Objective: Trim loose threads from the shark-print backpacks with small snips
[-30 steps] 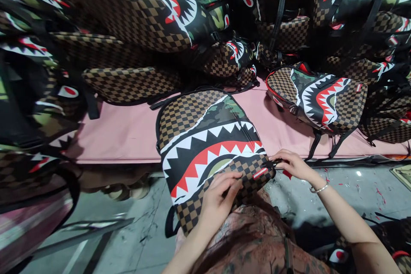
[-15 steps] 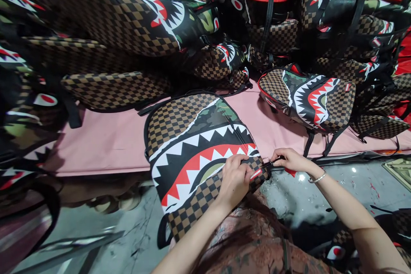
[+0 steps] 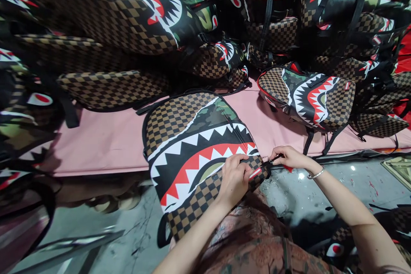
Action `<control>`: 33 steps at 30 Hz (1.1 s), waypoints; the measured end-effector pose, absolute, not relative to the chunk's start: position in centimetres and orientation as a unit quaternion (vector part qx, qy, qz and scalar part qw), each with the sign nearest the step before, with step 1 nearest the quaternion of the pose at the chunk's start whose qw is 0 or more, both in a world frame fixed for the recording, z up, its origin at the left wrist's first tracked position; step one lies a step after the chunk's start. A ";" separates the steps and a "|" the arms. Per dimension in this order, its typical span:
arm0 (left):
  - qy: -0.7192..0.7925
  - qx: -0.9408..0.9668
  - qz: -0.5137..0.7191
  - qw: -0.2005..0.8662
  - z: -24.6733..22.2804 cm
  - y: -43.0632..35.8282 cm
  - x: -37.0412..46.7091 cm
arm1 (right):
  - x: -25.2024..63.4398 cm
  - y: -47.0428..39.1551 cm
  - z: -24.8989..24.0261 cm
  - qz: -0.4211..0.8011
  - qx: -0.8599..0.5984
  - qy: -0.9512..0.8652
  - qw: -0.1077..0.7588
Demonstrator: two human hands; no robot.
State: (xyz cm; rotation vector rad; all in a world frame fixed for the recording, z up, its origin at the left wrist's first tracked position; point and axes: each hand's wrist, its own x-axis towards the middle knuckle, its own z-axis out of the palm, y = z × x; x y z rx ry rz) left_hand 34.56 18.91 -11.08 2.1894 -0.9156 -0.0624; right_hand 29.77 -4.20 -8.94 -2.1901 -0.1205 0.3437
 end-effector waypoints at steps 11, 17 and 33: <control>-0.361 0.858 -0.028 0.364 -11.1 18.9 34.6 | 30.8 -2.0 -8.0 0.138 -0.897 -0.100 0.408; -0.357 0.857 -0.039 0.369 -11.1 18.8 34.7 | 30.6 -2.0 -8.5 0.144 -0.883 -0.088 0.439; -0.360 0.864 -0.070 0.346 -10.7 18.8 34.9 | 31.1 -1.1 -7.5 0.164 -0.902 -0.095 0.389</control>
